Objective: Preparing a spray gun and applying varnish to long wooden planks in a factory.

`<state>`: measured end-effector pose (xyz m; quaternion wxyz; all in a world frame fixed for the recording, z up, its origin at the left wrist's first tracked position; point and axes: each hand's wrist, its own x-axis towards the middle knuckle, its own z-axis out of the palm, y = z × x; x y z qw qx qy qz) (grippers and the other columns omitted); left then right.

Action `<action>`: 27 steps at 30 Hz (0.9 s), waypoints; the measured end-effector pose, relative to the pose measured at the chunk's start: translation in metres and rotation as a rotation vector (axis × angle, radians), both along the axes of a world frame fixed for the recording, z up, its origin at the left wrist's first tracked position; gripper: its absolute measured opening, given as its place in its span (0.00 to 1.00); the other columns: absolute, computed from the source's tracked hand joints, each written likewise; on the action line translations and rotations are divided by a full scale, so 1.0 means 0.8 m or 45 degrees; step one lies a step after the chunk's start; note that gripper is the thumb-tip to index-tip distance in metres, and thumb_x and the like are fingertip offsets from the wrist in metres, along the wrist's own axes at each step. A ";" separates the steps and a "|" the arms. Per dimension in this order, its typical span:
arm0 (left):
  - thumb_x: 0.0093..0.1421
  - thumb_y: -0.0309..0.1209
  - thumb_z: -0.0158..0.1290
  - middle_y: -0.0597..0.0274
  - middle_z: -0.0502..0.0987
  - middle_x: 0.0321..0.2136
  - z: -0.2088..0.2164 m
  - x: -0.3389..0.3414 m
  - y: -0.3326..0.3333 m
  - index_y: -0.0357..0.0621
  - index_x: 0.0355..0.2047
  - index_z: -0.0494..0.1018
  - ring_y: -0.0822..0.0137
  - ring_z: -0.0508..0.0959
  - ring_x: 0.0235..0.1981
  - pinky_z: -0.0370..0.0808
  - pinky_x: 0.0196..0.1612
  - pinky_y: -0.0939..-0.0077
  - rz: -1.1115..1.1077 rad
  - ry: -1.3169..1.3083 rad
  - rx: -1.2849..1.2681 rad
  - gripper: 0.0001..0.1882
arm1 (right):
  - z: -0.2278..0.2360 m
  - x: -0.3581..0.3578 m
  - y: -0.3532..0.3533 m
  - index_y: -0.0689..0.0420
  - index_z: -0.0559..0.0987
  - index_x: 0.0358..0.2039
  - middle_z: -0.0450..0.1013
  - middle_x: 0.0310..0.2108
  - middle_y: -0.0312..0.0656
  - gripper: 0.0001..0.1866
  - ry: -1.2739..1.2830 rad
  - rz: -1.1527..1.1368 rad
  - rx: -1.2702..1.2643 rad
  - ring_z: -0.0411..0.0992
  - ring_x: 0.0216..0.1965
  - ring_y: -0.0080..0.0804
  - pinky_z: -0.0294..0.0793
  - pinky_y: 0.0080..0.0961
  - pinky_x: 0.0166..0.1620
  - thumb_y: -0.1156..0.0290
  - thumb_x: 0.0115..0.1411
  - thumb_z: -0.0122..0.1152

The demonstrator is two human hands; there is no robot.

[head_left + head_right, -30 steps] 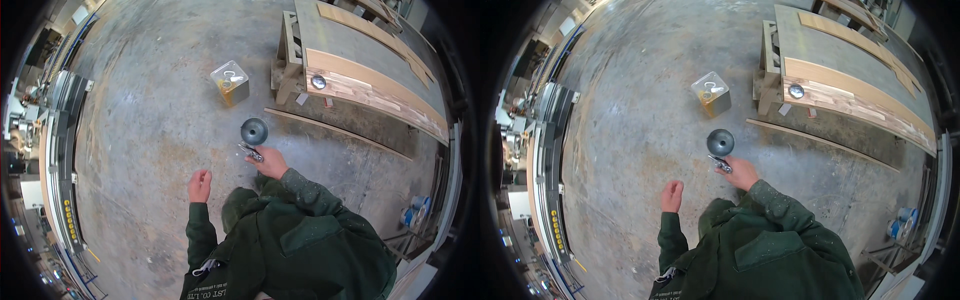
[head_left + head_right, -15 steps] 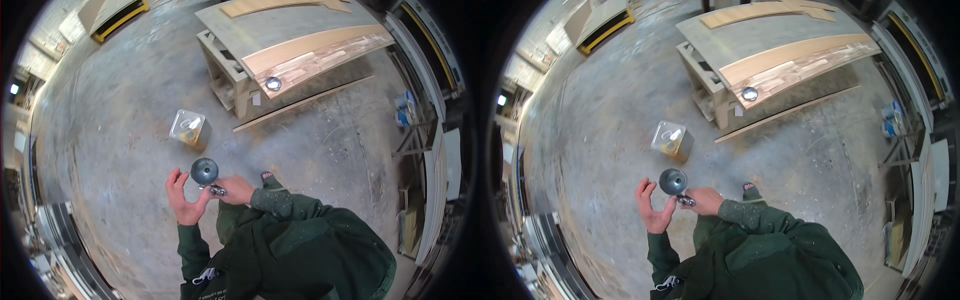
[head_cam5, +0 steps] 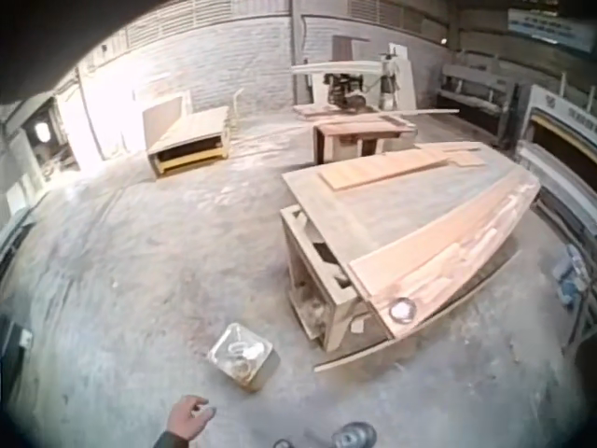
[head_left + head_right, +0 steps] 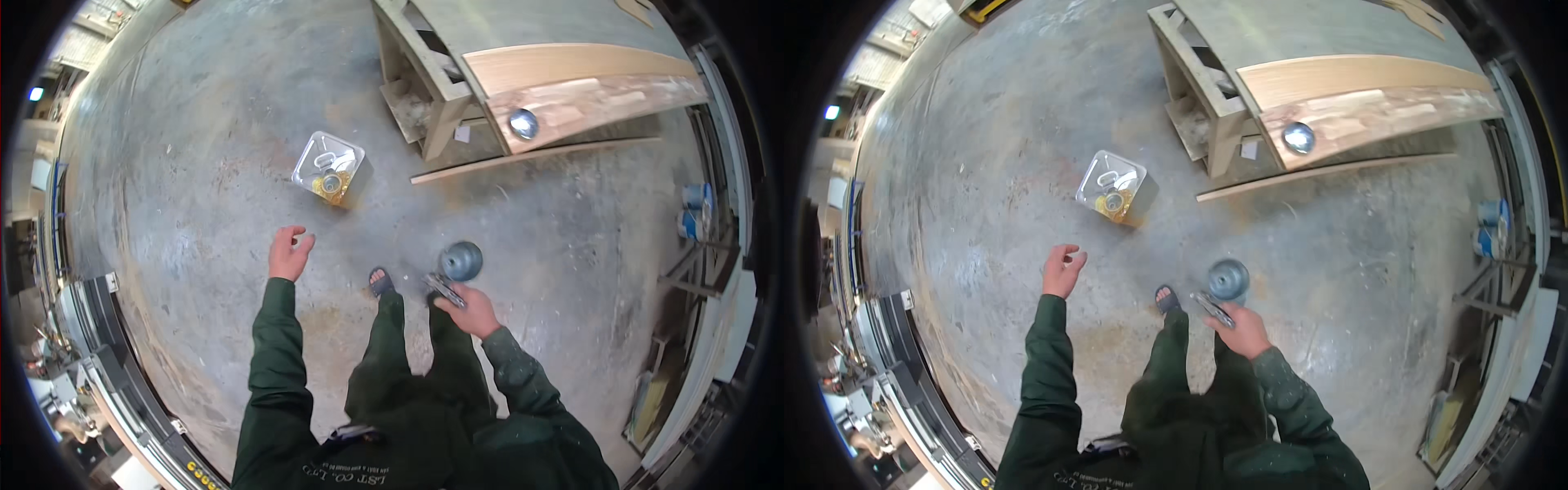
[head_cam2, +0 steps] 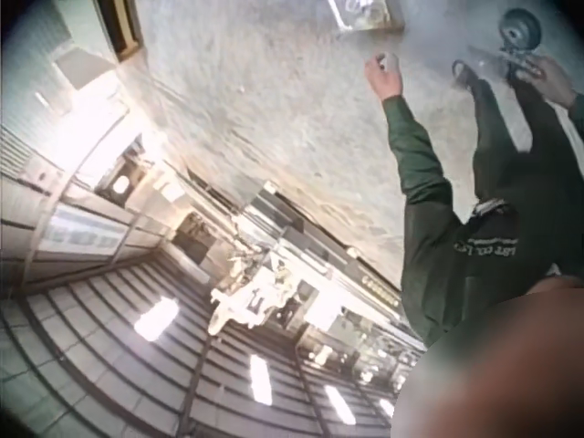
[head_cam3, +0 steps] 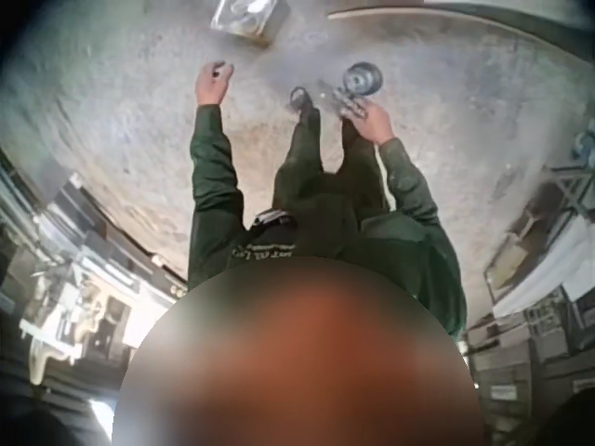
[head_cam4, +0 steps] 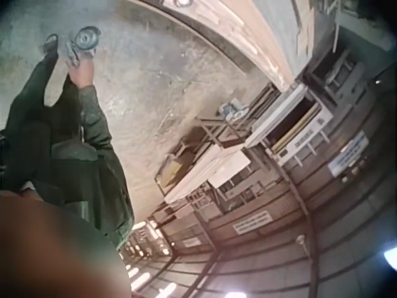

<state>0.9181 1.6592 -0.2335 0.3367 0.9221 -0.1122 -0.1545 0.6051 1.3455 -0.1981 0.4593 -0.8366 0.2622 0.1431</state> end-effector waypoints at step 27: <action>0.43 0.58 0.70 0.53 0.86 0.32 -0.470 0.185 -0.131 0.43 0.32 0.86 0.58 0.85 0.35 0.80 0.42 0.62 0.130 -0.325 0.730 0.30 | -0.583 0.107 -0.113 0.64 0.81 0.39 0.69 0.25 0.37 0.25 -0.432 0.202 0.247 0.63 0.29 0.25 0.71 0.30 0.36 0.51 0.66 0.72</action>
